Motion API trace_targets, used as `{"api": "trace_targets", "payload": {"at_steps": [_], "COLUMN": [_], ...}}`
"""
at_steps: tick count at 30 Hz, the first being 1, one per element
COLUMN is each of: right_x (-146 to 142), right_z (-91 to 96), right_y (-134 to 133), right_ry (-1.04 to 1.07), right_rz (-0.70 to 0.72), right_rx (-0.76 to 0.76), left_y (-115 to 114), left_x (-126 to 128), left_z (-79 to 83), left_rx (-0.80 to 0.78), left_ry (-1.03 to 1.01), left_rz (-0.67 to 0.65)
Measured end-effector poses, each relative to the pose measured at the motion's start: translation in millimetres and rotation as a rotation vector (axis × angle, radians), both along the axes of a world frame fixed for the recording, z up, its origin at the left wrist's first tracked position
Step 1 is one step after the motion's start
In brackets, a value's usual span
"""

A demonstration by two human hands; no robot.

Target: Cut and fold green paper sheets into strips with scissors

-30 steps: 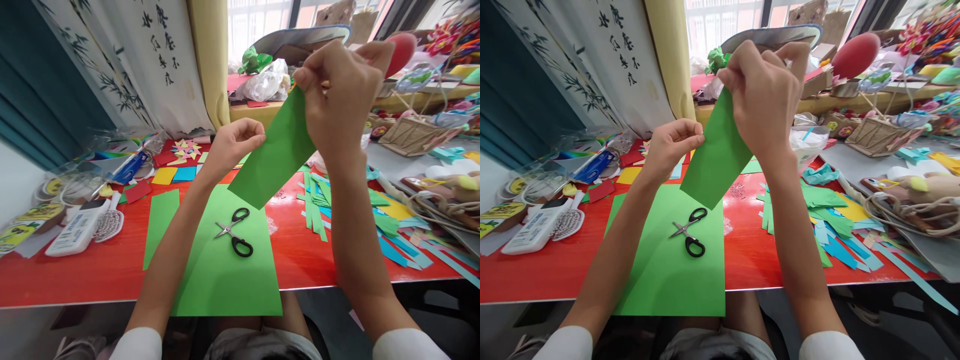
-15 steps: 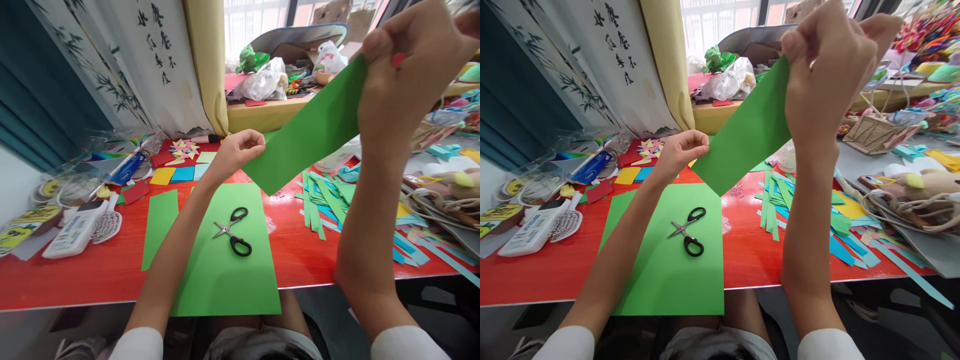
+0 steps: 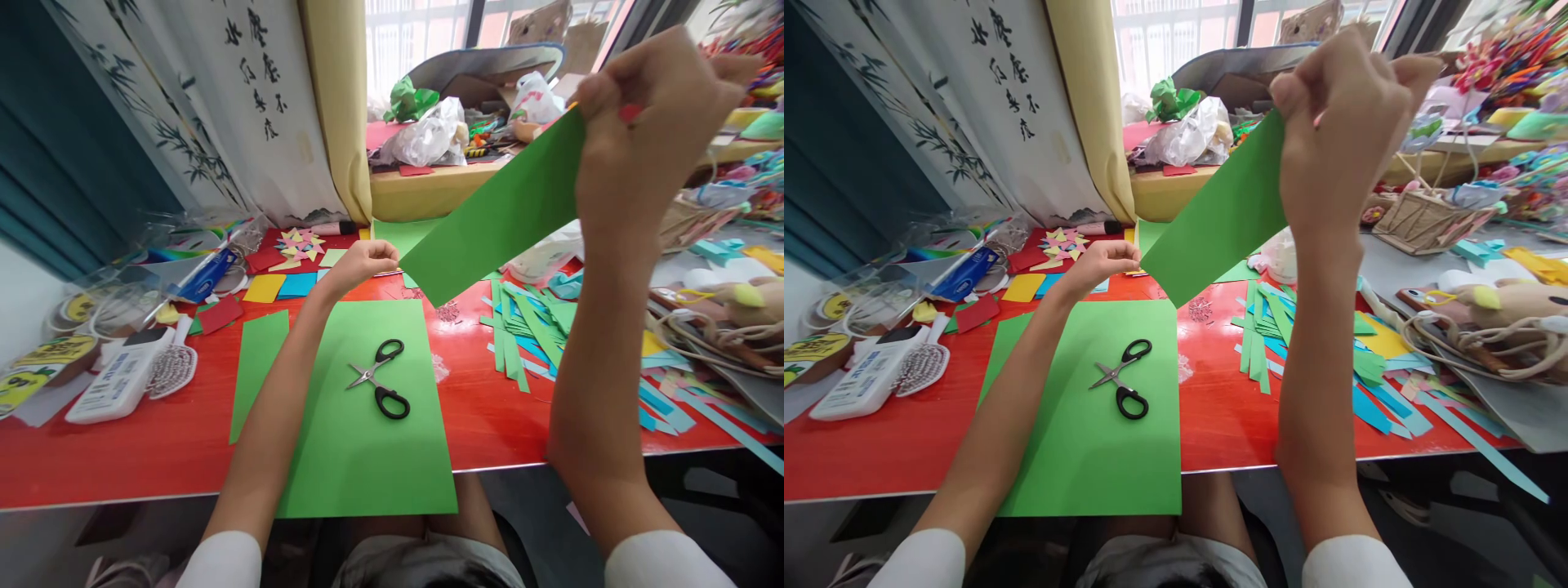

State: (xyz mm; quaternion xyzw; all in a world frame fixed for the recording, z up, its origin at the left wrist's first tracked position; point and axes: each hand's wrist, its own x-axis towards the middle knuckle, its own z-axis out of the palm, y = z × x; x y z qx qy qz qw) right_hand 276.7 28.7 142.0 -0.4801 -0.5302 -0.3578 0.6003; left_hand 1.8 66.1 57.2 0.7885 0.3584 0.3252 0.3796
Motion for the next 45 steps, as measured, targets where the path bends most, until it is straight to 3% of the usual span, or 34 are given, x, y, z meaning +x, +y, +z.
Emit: {"api": "trace_targets", "payload": {"at_steps": [2,5,9,12,15,24,34,45], "right_x": [-12.2,-32.8,-67.0,-92.7,-107.8,-94.0,-93.1,-92.4], "right_z": [-0.6,-2.1,-8.1,-12.9,-13.4,-7.9,-3.5,-3.7], "right_y": [3.1,-0.3,-7.4,-12.3,-19.7,-23.6,-31.1,-32.8], "right_ry": [0.009,-0.066,-0.158,-0.218,-0.231,-0.154,-0.29,-0.406], "right_rz": [-0.002,0.114,0.216,0.311,0.404,0.693,0.628,0.648], "right_rx": [0.057,-0.073,-0.241,-0.346,-0.425,-0.589,-0.644,-0.574], "left_y": [4.8,6.9,-11.0,-31.5,-41.9,-32.9,-36.5,-43.2], "left_x": [-9.7,-17.1,-5.2,9.8,17.0,15.1,16.9,16.1], "left_z": [-1.7,4.0,30.7,49.9,56.5,51.1,53.8,57.0], "left_rx": [0.019,0.155,0.459,0.521,0.51,0.492,0.463,0.493], "left_ry": [0.262,0.469,0.194,-0.053,-0.204,-0.331,-0.383,-0.303], "left_rz": [0.063,0.169,0.259,0.212,0.225,0.251,0.184,0.183]}}
